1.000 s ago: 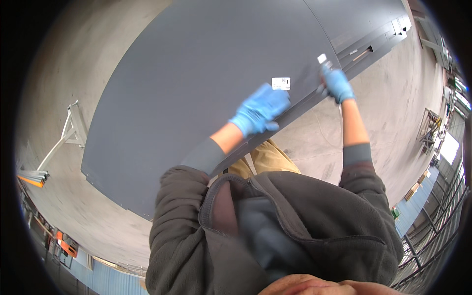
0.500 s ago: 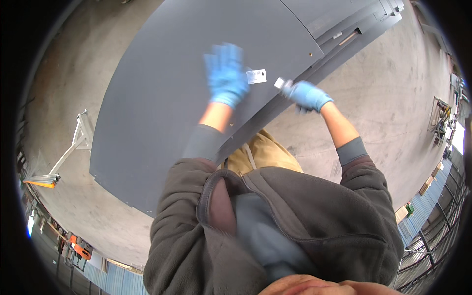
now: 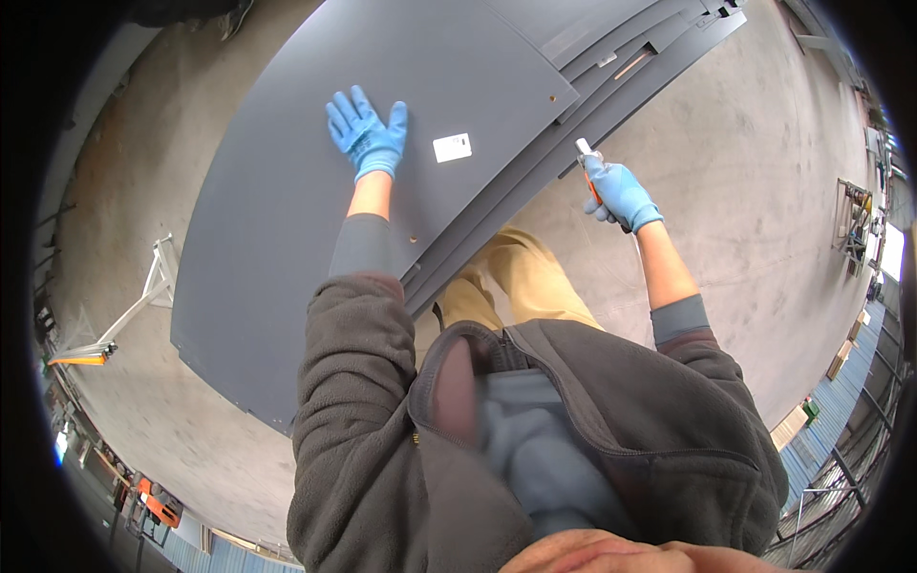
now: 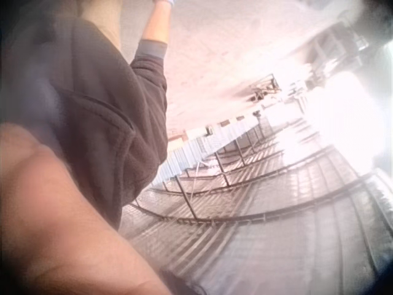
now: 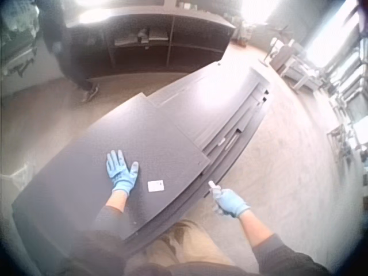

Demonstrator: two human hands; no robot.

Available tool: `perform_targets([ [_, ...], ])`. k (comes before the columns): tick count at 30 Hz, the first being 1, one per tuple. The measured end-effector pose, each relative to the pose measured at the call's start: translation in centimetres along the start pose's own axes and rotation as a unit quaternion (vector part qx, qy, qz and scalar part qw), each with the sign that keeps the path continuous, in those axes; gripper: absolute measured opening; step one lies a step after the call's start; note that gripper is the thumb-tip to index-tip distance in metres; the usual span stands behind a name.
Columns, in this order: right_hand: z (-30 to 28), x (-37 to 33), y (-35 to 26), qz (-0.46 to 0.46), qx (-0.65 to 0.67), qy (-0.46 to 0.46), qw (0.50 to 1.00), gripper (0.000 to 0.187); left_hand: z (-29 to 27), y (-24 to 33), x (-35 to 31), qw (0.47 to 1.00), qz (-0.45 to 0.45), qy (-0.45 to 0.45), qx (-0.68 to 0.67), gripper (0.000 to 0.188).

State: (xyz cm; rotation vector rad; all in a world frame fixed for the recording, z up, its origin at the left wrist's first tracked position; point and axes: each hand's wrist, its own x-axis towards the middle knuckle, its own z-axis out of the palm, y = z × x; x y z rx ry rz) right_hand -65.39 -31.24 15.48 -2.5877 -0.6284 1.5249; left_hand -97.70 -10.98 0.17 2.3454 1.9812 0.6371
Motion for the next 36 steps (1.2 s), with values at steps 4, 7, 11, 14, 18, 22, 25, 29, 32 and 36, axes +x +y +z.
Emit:
perform_targets([
  [4, -3.2, 1.8, 0.0, 0.019, -0.005, -0.035, 0.999, 0.066, 2.2, 7.7, 0.2, 0.987, 0.023, -0.155, 0.024, 0.097],
  [7, -4.5, 4.1, 0.3, -0.023, -0.137, -0.267, 0.954, 0.061, 2.7, 18.1, -5.1, 0.919, 0.313, -0.212, -0.110, 0.071],
  [11, -9.1, 11.6, 0.3, 0.013, 0.017, -0.201, 0.979, 0.060, 3.8, 17.9, -2.3, 0.952, 0.180, -0.126, -0.214, 0.054],
  [14, -13.4, 17.3, 0.2, 0.064, 0.042, -0.046, 0.996, 0.069, 4.0, 14.1, -0.7, 0.990, 0.082, -0.110, -0.025, 0.079],
  [18, -8.8, 16.3, -0.5, 0.061, -0.153, -0.283, 0.945, 0.077, 4.9, 12.6, -1.0, 0.979, 0.035, -0.195, 0.054, 0.091],
  [22, 1.9, 9.7, -3.4, -0.018, -0.236, -0.475, 0.848, 0.080, 4.1, 12.4, -1.1, 0.974, 0.008, -0.209, 0.084, 0.095],
  [25, 3.7, 7.9, -4.4, -0.053, -0.248, -0.489, 0.835, 0.081, 4.4, 13.5, -0.1, 0.984, -0.005, -0.177, 0.026, 0.102],
  [29, -5.3, 11.7, -2.0, -0.109, -0.254, -0.393, 0.877, 0.079, 4.8, 20.1, -0.3, 0.988, -0.002, -0.138, -0.072, 0.124],
  [32, -13.6, 14.5, 0.4, -0.011, -0.093, -0.209, 0.973, 0.067, 4.9, 26.8, -0.7, 0.954, 0.095, -0.266, -0.097, 0.128],
  [36, -18.5, 18.1, -3.5, 0.030, -0.087, -0.141, 0.986, 0.067, 5.4, 29.9, 0.7, 0.941, 0.106, -0.320, -0.020, 0.132],
])
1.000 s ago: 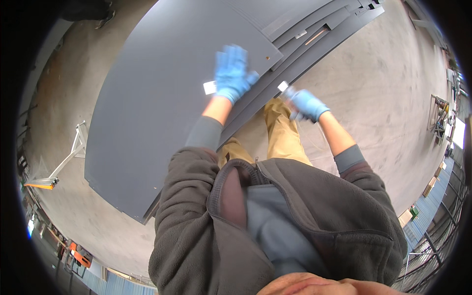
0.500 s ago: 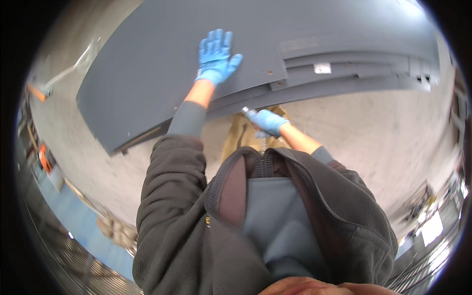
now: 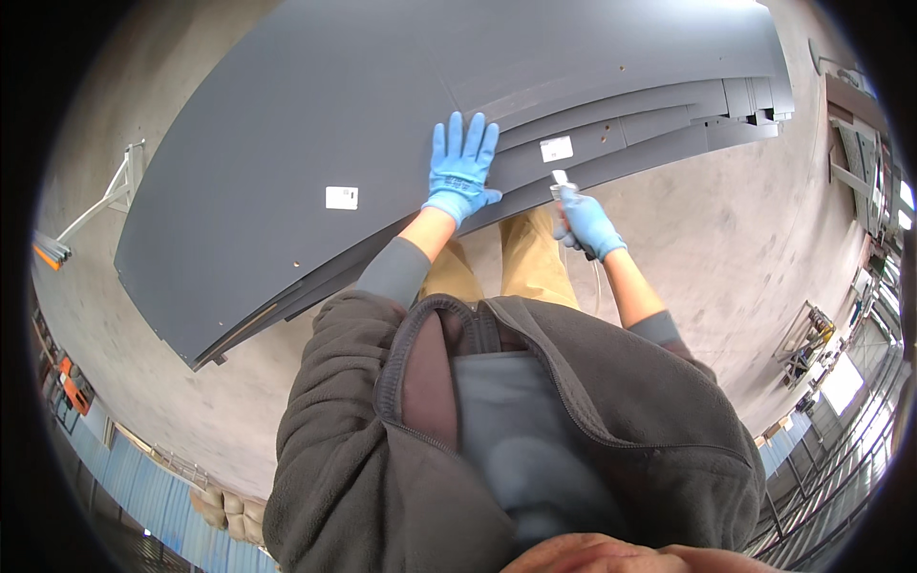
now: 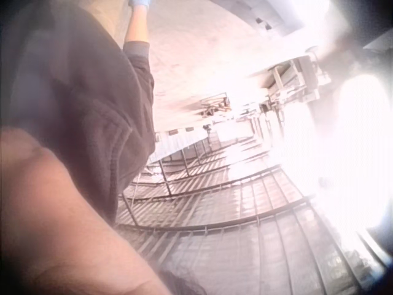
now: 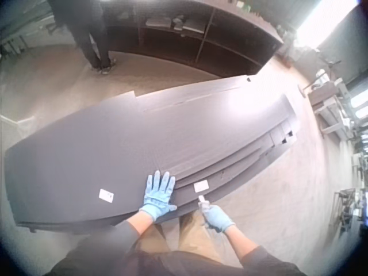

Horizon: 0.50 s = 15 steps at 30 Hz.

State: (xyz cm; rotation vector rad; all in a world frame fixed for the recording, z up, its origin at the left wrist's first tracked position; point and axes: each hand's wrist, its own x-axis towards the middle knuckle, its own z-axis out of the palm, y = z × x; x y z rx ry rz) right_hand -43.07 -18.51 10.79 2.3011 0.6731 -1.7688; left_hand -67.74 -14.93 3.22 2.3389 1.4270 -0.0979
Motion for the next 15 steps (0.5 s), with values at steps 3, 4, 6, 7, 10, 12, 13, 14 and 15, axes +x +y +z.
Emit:
perform_targets([
  [3, -4.6, 2.6, -5.5, -0.151, -0.083, -0.082, 0.982, 0.066, 0.4, 0.2, 0.8, 0.999, -0.029, 0.003, -0.016, 0.130],
  [4, -7.1, 4.0, -7.9, -0.152, -0.031, -0.008, 0.988, 0.066, 0.6, 0.5, 1.2, 0.999, -0.040, 0.016, 0.000, 0.127],
  [6, -11.2, 5.6, -9.8, -0.162, 0.055, 0.043, 0.984, 0.068, 1.0, 1.4, 1.6, 0.998, -0.057, 0.007, 0.035, 0.123],
  [7, -13.0, 6.1, -10.7, -0.162, 0.070, 0.066, 0.982, 0.069, 1.2, 2.0, 1.8, 0.996, -0.068, 0.000, 0.054, 0.121],
  [10, -15.5, 6.0, -11.2, -0.131, -0.081, -0.041, 0.987, 0.070, 1.3, 3.2, 3.1, 0.993, -0.096, -0.014, 0.073, 0.119],
  [12, -15.2, 5.2, -11.8, -0.121, -0.101, -0.051, 0.986, 0.074, 1.4, 3.9, 3.7, 0.990, -0.122, -0.021, 0.068, 0.120],
  [13, -15.0, 4.8, -12.4, -0.138, -0.101, -0.029, 0.985, 0.077, 1.5, 4.2, 4.0, 0.993, -0.109, 0.024, 0.049, 0.121],
  [14, -14.4, 4.4, -13.1, -0.135, -0.149, -0.062, 0.978, 0.080, 1.7, 4.5, 4.4, 0.992, -0.103, 0.057, 0.039, 0.121],
  [15, -14.4, 4.2, -14.1, -0.154, -0.179, -0.068, 0.969, 0.084, 2.0, 4.8, 4.6, 0.992, -0.098, 0.081, 0.027, 0.122],
])
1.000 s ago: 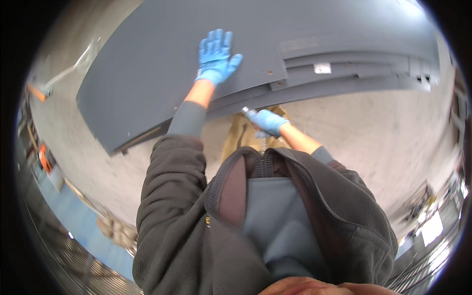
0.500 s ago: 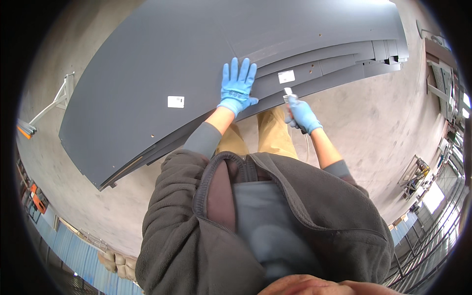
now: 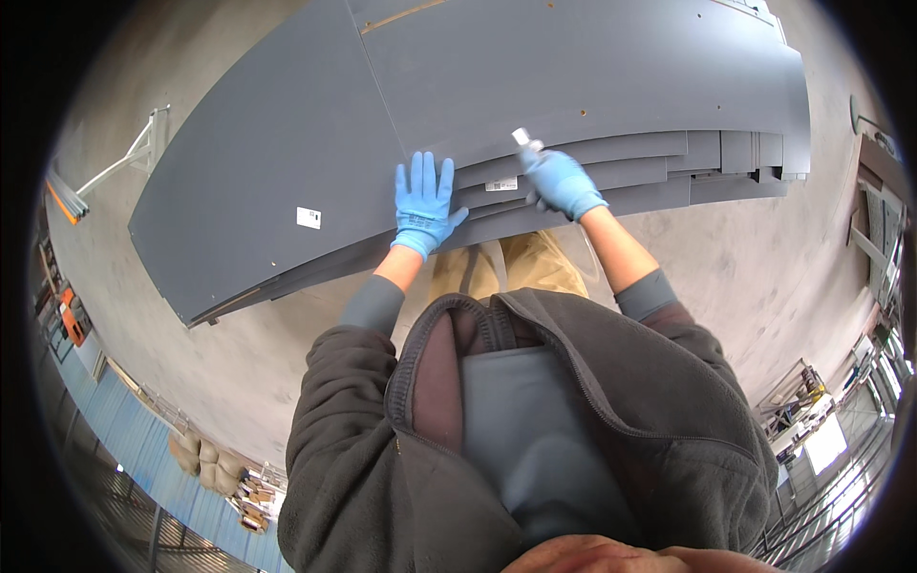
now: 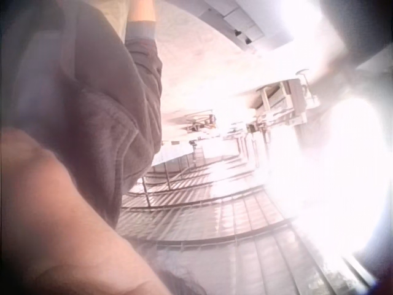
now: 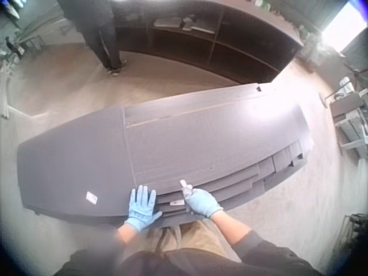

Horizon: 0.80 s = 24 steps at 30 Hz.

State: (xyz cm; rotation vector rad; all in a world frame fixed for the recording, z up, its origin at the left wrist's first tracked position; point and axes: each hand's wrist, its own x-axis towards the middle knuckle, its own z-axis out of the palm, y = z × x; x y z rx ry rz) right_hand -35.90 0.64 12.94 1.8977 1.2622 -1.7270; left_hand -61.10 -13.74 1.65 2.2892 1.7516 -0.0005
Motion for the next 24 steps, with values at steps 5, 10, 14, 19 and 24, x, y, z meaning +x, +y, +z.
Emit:
perform_targets([
  [5, -4.0, -0.7, -2.6, 0.058, -0.048, 0.036, 0.997, 0.082, 0.9, 0.8, 0.0, 0.999, -0.021, 0.022, 0.015, 0.117],
  [10, 0.5, -1.6, -5.6, -0.059, -0.233, -0.167, 0.956, 0.087, 1.0, 0.8, 0.1, 0.999, -0.032, 0.024, -0.013, 0.116],
  [14, 2.3, 0.7, -5.4, 0.004, -0.173, -0.144, 0.974, 0.080, 0.5, 0.7, 0.3, 0.998, -0.032, 0.052, -0.025, 0.117],
  [19, -11.3, 0.8, 3.9, 0.112, -0.045, 0.129, 0.984, 0.077, -0.6, 0.6, 1.0, 0.998, -0.067, -0.014, -0.014, 0.131],
  [24, -18.2, -1.9, 5.5, 0.199, 0.029, 0.286, 0.937, 0.076, -1.7, 0.5, 2.4, 0.992, -0.063, -0.107, -0.002, 0.135],
])
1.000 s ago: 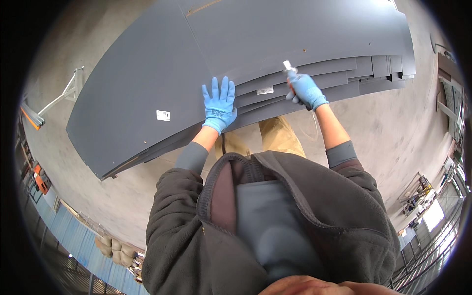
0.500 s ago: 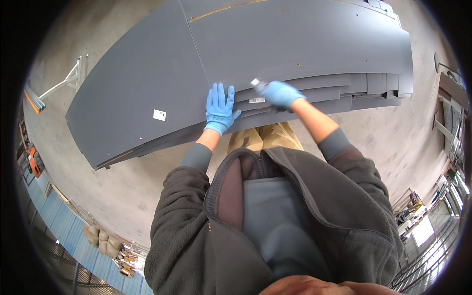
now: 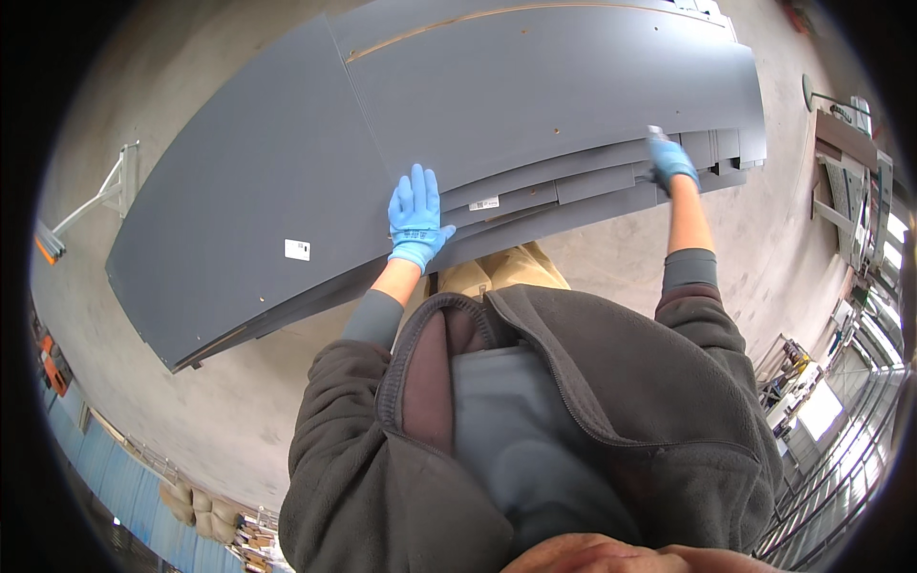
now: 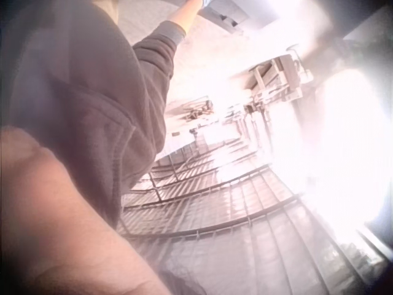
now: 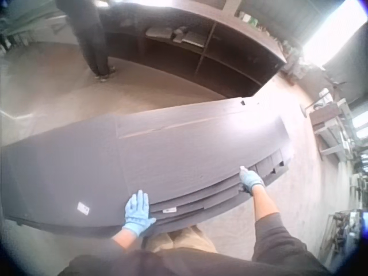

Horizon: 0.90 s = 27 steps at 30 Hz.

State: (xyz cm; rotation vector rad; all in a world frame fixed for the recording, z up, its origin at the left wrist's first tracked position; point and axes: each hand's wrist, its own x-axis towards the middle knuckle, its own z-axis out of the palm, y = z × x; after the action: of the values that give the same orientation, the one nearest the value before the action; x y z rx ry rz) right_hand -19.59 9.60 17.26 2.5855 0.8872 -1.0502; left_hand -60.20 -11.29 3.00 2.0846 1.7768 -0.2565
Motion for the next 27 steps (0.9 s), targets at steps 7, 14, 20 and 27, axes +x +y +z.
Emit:
perform_targets([
  [7, 18.8, -12.4, -8.9, -0.287, -0.131, -0.357, 0.879, 0.087, 0.0, -0.8, 0.3, 0.999, 0.025, -0.011, -0.018, 0.135],
  [14, 19.9, -15.2, -26.0, -0.357, -0.219, -0.199, 0.886, 0.069, 0.4, -1.3, 0.1, 0.999, 0.028, 0.003, -0.030, 0.130],
  [20, 17.0, -11.1, -26.7, -0.340, -0.206, -0.138, 0.907, 0.065, 0.4, -1.8, -0.2, 0.997, 0.043, 0.031, -0.064, 0.133],
  [27, 5.7, -2.7, -19.9, -0.154, -0.068, -0.039, 0.985, 0.063, 0.2, -1.6, -0.1, 0.997, 0.032, 0.005, -0.064, 0.131],
])
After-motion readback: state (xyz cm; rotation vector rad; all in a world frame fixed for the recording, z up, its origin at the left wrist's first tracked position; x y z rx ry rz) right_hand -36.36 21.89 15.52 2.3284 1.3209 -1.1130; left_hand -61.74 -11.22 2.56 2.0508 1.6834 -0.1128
